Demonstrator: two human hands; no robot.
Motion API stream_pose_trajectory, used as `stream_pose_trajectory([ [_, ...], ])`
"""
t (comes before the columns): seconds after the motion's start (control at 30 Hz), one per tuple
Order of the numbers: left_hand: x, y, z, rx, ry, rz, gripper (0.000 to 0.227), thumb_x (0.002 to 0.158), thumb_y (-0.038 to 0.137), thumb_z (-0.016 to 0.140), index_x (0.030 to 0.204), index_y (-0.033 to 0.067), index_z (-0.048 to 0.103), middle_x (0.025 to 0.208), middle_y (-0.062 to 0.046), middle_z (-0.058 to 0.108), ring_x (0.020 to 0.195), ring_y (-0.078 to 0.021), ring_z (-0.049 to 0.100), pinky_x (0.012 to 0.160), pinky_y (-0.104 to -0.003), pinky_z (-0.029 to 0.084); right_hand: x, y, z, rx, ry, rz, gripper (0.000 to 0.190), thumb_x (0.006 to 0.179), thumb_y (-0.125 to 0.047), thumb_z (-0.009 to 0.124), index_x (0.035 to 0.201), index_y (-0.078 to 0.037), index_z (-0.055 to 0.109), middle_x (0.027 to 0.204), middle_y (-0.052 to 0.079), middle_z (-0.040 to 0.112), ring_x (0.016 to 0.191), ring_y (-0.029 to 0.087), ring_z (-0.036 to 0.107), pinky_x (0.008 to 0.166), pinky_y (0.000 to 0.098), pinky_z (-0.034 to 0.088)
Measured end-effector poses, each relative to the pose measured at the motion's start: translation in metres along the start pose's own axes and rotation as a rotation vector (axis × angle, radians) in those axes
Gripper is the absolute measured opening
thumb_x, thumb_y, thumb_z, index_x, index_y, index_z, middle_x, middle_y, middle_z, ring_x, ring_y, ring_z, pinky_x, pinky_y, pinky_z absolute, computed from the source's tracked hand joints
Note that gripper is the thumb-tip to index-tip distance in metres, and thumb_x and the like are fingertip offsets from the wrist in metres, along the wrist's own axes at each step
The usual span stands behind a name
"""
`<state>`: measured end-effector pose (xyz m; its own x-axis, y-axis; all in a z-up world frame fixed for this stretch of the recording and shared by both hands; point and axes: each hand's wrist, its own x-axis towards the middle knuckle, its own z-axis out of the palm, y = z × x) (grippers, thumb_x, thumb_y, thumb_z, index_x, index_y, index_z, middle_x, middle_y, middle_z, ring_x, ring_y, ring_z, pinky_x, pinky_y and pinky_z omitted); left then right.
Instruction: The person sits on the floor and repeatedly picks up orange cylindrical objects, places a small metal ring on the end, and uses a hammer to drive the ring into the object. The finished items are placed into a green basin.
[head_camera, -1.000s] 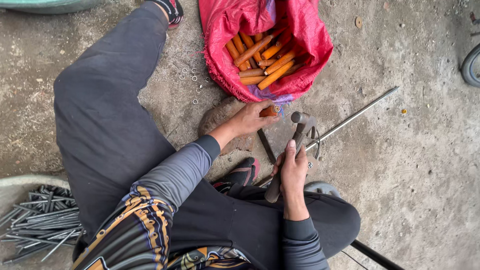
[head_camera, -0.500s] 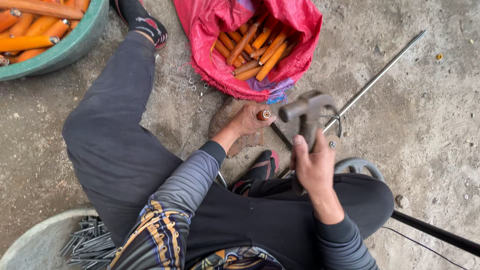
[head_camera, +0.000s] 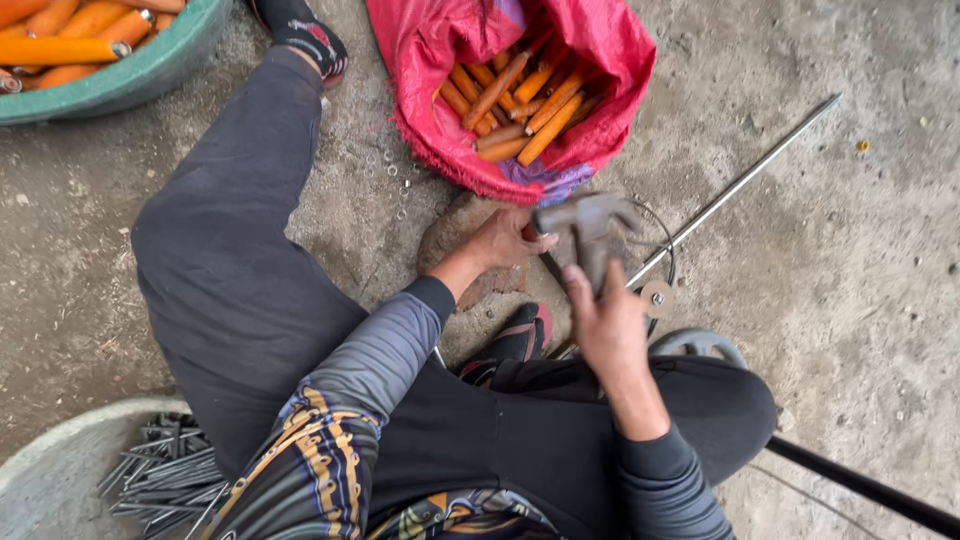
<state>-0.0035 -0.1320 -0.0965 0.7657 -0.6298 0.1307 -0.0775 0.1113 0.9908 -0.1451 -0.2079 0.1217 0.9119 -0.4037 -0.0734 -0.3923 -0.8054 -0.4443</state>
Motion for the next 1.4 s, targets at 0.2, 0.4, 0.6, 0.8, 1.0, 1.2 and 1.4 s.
stream_pose_trajectory([
  [0.2,0.002,-0.005,-0.003,-0.049,-0.024,0.231,0.025,0.086,0.018,0.077,0.107,0.0050,0.070,0.090,-0.009,0.071,0.085,-0.0113,0.063,0.077,-0.035,0.054,0.004,0.001,0.028,-0.075,0.039,-0.104,0.044,0.101,-0.040,0.064,0.102,0.003,0.057,0.064,0.026,0.064,0.064,0.045,0.069,0.056,0.0499,0.053],
  [0.4,0.005,-0.013,-0.004,0.121,0.088,0.352,0.037,0.082,0.013,0.078,0.117,0.0072,0.067,0.104,-0.010,0.072,0.095,-0.0189,0.071,0.083,-0.035,0.056,0.009,0.029,0.048,0.025,-0.049,-0.061,0.045,0.101,-0.042,0.063,0.099,0.003,0.058,0.061,0.021,0.065,0.057,0.035,0.069,0.053,0.0459,0.052],
  [0.6,0.004,0.007,-0.011,-0.089,0.334,0.124,0.051,0.092,0.025,0.080,0.123,0.0055,0.044,0.092,-0.008,0.063,0.079,-0.0193,0.062,0.070,-0.035,0.054,0.015,0.022,0.041,0.657,-0.072,0.322,0.037,0.101,-0.042,0.053,0.095,-0.005,0.053,0.057,0.006,0.053,0.039,0.019,0.052,0.036,0.0363,0.042],
  [0.8,0.005,0.047,-0.020,-0.579,0.131,0.049,0.042,0.099,0.027,0.071,0.120,0.0068,0.040,0.084,-0.003,0.056,0.067,-0.0108,0.059,0.055,-0.029,0.056,0.027,0.041,0.048,1.147,-0.204,0.761,0.044,0.100,-0.051,0.055,0.088,-0.009,0.049,0.059,0.004,0.049,0.041,0.015,0.047,0.036,0.0307,0.040],
  [1.0,0.001,0.072,-0.025,-0.726,0.026,0.067,0.033,0.104,0.026,0.066,0.119,0.0046,0.046,0.096,-0.005,0.059,0.081,-0.0130,0.063,0.069,-0.034,0.062,0.025,0.055,0.080,1.160,-0.345,0.861,0.043,0.099,-0.050,0.060,0.086,-0.011,0.048,0.062,0.002,0.052,0.044,0.013,0.049,0.038,0.0303,0.044],
  [1.2,-0.006,0.084,-0.032,-0.686,-0.021,0.104,0.029,0.109,0.034,0.054,0.119,0.0072,0.055,0.104,-0.002,0.062,0.089,-0.0120,0.063,0.087,-0.029,0.054,0.026,0.042,0.095,1.029,-0.397,0.778,0.040,0.099,-0.049,0.058,0.090,-0.011,0.050,0.062,0.001,0.052,0.043,0.013,0.049,0.038,0.0309,0.045],
  [1.4,-0.005,0.060,-0.027,-0.400,0.058,0.125,0.023,0.102,0.027,0.071,0.107,0.0096,0.057,0.089,0.004,0.054,0.079,-0.0070,0.050,0.071,-0.026,0.045,0.028,0.034,0.084,0.986,-0.285,0.727,0.041,0.101,-0.049,0.056,0.098,-0.009,0.048,0.063,0.002,0.052,0.043,0.013,0.050,0.038,0.0311,0.045],
])
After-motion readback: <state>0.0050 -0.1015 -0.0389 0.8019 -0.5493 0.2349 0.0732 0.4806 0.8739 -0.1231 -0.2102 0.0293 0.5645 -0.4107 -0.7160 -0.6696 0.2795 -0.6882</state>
